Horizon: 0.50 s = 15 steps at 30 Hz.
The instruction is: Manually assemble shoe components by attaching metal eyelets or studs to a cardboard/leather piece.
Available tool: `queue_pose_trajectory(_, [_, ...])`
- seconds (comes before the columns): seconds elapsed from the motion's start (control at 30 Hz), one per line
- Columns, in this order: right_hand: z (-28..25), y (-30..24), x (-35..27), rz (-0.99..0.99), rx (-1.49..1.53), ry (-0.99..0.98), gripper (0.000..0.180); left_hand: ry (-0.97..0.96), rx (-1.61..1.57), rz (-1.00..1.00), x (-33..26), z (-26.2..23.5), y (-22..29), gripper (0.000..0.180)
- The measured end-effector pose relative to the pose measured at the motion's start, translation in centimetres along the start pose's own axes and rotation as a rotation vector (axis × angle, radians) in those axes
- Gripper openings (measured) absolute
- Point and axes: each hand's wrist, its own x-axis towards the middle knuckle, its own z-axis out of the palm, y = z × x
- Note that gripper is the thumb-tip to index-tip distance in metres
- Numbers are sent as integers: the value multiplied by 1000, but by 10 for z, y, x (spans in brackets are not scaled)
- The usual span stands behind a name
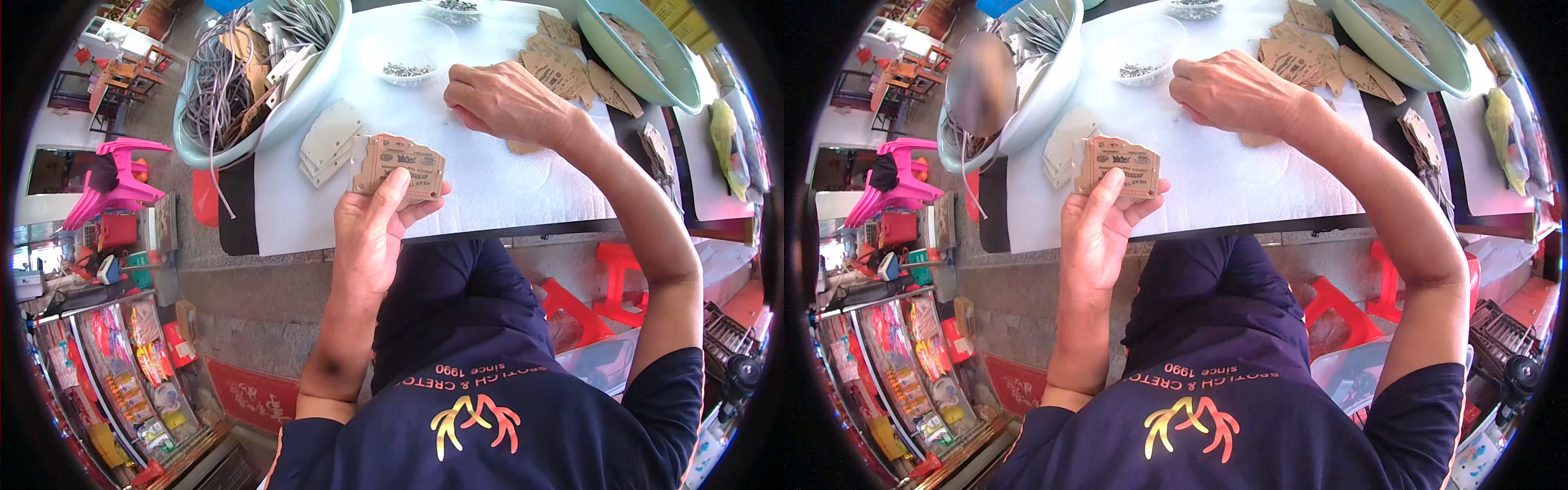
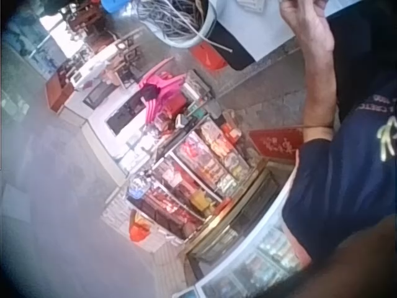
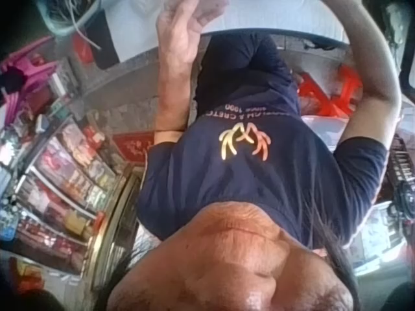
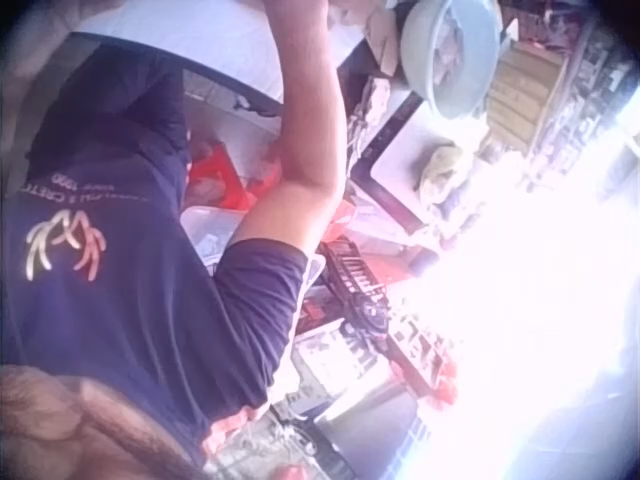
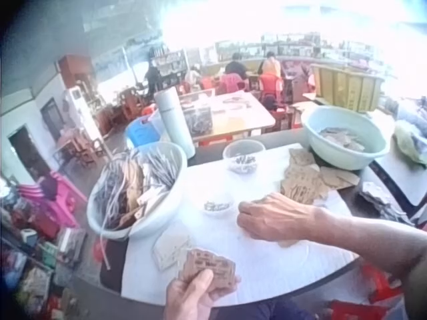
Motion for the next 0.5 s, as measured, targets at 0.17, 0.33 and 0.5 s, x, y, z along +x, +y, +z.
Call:
queue_pose_trajectory(0.17, [-3,-9,-10,84,58,5,12,9,16,6,0,2,0,27])
queue_pose_trajectory(0.33, [-15,-30,-22,244,336,81,12,5,25,1,0,3,-1,27])
queue_pose_trajectory(0.5, [-18,-68,-33,722,1160,122,18,50,9,25,3,11,-3,27])
